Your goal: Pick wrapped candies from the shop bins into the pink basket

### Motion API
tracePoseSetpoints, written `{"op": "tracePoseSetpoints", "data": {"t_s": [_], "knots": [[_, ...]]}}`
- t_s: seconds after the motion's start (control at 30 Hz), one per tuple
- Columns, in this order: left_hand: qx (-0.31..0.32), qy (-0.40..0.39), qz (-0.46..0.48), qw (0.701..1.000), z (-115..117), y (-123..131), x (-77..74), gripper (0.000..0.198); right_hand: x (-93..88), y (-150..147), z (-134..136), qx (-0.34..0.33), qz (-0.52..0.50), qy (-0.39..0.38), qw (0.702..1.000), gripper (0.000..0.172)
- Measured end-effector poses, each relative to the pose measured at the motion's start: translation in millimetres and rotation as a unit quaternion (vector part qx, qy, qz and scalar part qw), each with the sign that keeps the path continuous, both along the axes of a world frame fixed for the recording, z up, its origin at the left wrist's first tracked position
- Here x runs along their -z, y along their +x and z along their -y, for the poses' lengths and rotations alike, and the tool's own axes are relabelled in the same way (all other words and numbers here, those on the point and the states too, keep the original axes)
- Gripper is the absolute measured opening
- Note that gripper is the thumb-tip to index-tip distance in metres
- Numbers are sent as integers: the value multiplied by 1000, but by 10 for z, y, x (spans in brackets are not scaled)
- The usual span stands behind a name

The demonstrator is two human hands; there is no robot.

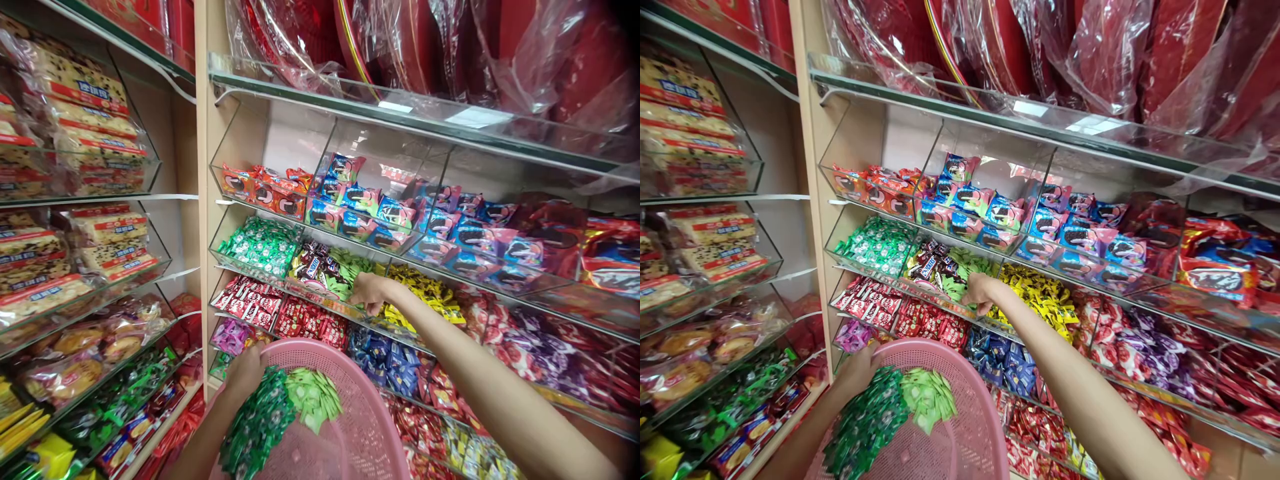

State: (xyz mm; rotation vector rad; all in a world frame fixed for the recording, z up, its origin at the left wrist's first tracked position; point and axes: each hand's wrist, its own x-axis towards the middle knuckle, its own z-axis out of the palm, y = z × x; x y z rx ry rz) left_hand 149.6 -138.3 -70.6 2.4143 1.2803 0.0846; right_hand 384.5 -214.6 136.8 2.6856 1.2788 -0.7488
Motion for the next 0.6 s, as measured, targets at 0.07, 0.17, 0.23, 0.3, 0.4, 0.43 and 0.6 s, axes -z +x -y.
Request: {"op": "tracePoseSetpoints", "data": {"t_s": [0.07, 0.17, 0.23, 0.3, 0.4, 0.43, 0.6], "knots": [[0, -1, 2, 1000, -4, 3, 6, 30, -5, 8, -14, 0, 15, 0, 1000, 27], [-3, -5, 6, 1000, -20, -3, 27, 31, -49, 1, -11, -11, 48, 13, 999, 26], [-6, -7, 11, 1000, -30, -12, 37, 31, -79, -9, 0, -17, 45, 20, 999, 33], [-7, -6, 13, 1000, -35, -18, 34, 32, -91, -17, 4, -15, 24, 19, 999, 41], [-8, -5, 5, 1000, -31, -15, 10, 31, -71, -18, -17, -10, 5, 8, 1000, 48], [-8, -6, 4, 1000, -29, -13, 1, 31, -59, -14, -30, -8, 8, 3, 1000, 47], [-3, -2, 12, 1000, -31, -8, 1, 32, -34, 14, -71, -20, 44, -16, 999, 35]]}}
